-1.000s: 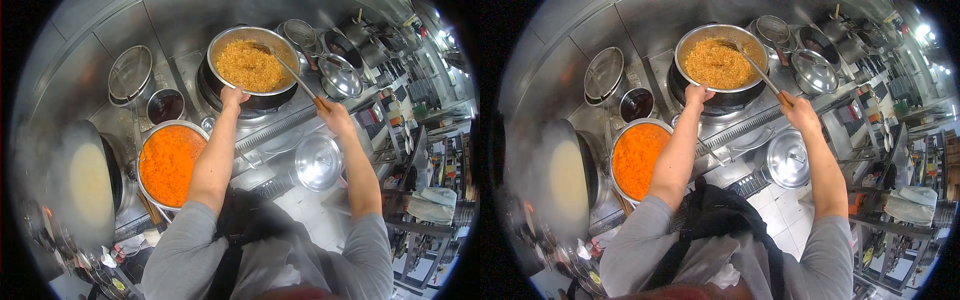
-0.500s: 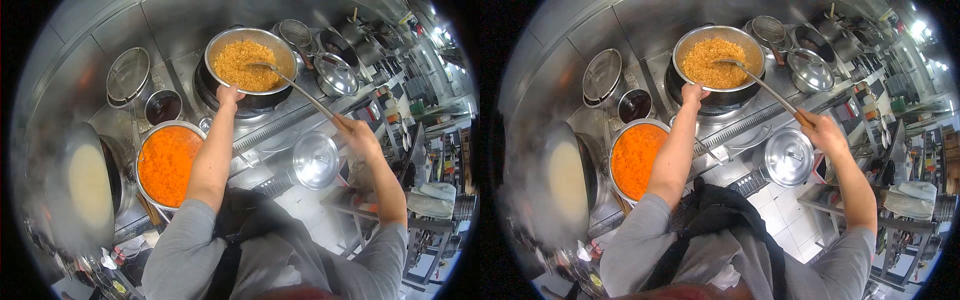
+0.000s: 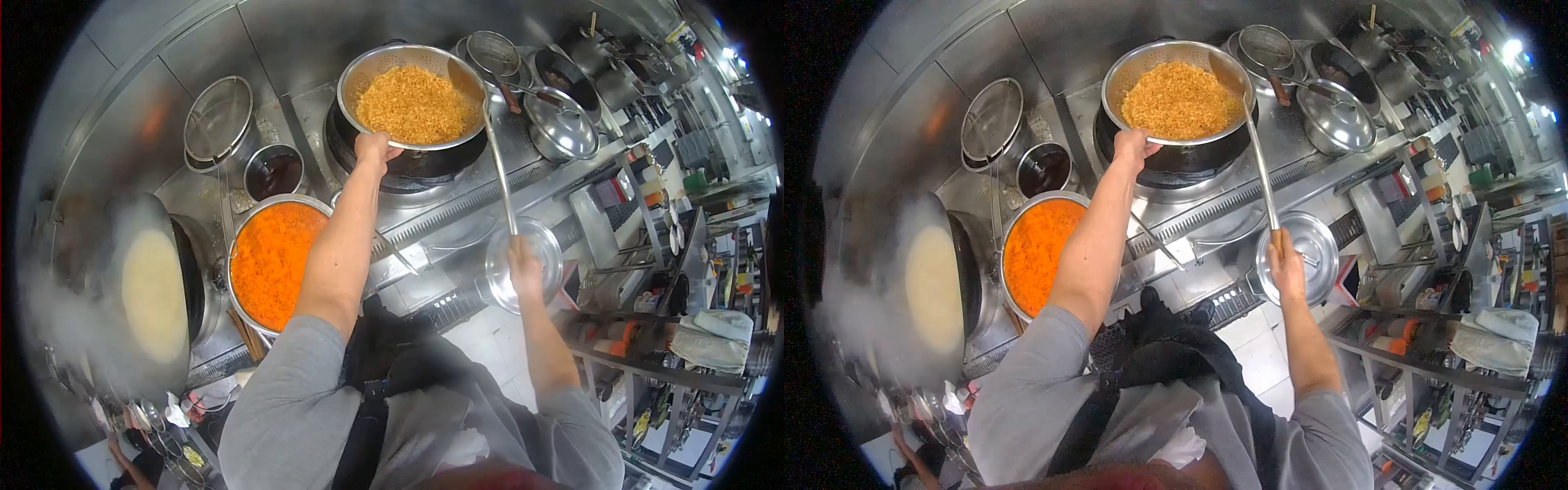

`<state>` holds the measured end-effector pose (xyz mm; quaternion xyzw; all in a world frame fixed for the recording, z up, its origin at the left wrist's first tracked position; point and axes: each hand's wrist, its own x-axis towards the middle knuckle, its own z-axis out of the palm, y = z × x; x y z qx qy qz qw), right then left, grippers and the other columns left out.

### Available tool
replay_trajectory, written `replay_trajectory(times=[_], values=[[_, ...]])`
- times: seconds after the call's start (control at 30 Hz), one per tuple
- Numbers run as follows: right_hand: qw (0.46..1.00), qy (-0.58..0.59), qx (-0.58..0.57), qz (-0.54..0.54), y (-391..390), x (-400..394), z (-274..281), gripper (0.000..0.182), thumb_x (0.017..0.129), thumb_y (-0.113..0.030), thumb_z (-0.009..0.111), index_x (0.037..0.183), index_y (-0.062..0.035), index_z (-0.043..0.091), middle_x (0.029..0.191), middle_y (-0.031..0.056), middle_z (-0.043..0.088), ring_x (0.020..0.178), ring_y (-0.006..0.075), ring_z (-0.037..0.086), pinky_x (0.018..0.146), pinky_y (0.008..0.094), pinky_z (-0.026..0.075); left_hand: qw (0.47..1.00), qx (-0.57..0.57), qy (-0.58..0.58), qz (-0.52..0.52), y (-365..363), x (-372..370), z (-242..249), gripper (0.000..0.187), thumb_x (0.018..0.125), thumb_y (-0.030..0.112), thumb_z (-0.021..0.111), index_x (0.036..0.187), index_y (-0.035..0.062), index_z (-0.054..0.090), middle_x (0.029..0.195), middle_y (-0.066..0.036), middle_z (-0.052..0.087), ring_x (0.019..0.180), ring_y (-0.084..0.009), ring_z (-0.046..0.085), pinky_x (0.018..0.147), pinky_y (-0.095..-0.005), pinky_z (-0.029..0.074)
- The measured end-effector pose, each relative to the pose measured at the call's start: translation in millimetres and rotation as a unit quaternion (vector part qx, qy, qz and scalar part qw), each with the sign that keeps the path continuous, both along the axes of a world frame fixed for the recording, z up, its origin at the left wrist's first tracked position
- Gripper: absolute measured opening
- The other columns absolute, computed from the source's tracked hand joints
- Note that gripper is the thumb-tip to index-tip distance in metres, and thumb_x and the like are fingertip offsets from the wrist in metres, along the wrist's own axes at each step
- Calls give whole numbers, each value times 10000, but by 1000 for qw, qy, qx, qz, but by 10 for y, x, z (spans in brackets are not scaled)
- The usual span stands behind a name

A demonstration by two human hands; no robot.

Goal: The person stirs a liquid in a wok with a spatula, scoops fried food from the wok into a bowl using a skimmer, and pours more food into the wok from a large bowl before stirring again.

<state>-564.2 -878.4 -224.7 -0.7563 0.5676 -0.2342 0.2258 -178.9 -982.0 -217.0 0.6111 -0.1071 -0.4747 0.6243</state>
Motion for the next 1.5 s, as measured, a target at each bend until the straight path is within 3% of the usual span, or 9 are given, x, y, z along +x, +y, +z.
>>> replay_trajectory(times=[0.7, 0.77, 0.8, 1.03, 1.23, 1.33, 1.4, 1.43, 1.5], values=[[993, -70, 57, -72, 338, 360, 474, 439, 857, -252, 611, 1227, -31, 527, 900, 252, 646, 887, 411, 632, 747, 425, 493, 997, -33, 2, -75, 41, 115, -27, 261, 882, 30, 473, 1116, -83, 499, 1003, -170, 602, 802, -262, 654, 639, -326, 596], [994, -94, -2, -49, 368, 379, 481, 445, 851, -246, 627, 1229, -34, 530, 824, 206, 659, 725, 325, 669, 635, 381, 505, 995, -15, 53, -87, 122, 133, 5, 264, 901, 93, 501, 1091, -91, 491, 929, -169, 584, 768, -270, 650, 645, -331, 596], [985, -134, 93, -48, 373, 369, 604, 439, 856, -217, 627, 1239, -29, 524, 692, 116, 620, 500, 202, 596, 442, 317, 446, 996, 6, 33, -78, 198, 124, 64, 281, 903, 132, 533, 1074, -86, 484, 878, -164, 562, 729, -277, 643, 642, -337, 592], [851, -441, 285, -15, 486, 268, 724, 380, 867, -189, 618, 1201, -28, 533, 611, 21, 516, 377, 104, 459, 287, 243, 333, 991, -124, -49, -25, 1443, -414, 559, 372, 841, 87, 603, 1164, -22, 454, 943, -162, 606, 790, -250, 648, 694, -337, 547], [841, -440, 312, 48, 588, 116, 732, 421, 843, -182, 638, 1229, -50, 532, 645, 31, 533, 370, 99, 452, 289, 235, 319, 934, -67, -149, -317, 3676, -1250, 144, 283, 907, 199, 570, 1095, -4, 511, 843, -91, 627, 743, -174, 637, 610, -298, 524], [911, -319, 214, 150, 664, 94, 710, 472, 809, -121, 629, 1257, -19, 520, 705, 87, 589, 480, 164, 557, 415, 290, 443, 936, 61, -51, -342, 4784, -1431, 9, 265, 914, 174, 559, 1102, -6, 508, 829, -79, 617, 706, -159, 648, 510, -271, 499], [945, -139, -197, 222, 793, 196, 758, 501, 766, -61, 601, 1261, -27, 529, 818, 141, 630, 684, 256, 634, 644, 350, 508, 961, 140, -29, -238, 5345, -1494, 21, 201, 881, 169, 585, 1018, 23, 560, 766, -74, 635, 618, -157, 651, 456, -265, 468], [958, -112, -164, 205, 933, 271, 947, 500, 728, -11, 585, 1226, -56, 564, 905, 173, 621, 844, 340, 621, 795, 391, 481, 966, 136, -32, -216, 5544, -1476, 25, 201, 881, 169, 585, 1018, 23, 560, 766, -74, 635, 618, -157, 651, 456, -265, 468], [943, -74, -199, 255, 988, 408, 971, 509, 702, 13, 591, 1200, -90, 587, 912, 177, 602, 810, 366, 604, 750, 403, 484, 964, 199, -58, -169, 5893, -1429, -15, 186, 866, 163, 590, 982, 19, 574, 739, -74, 634, 598, -161, 653, 441, -266, 455]])
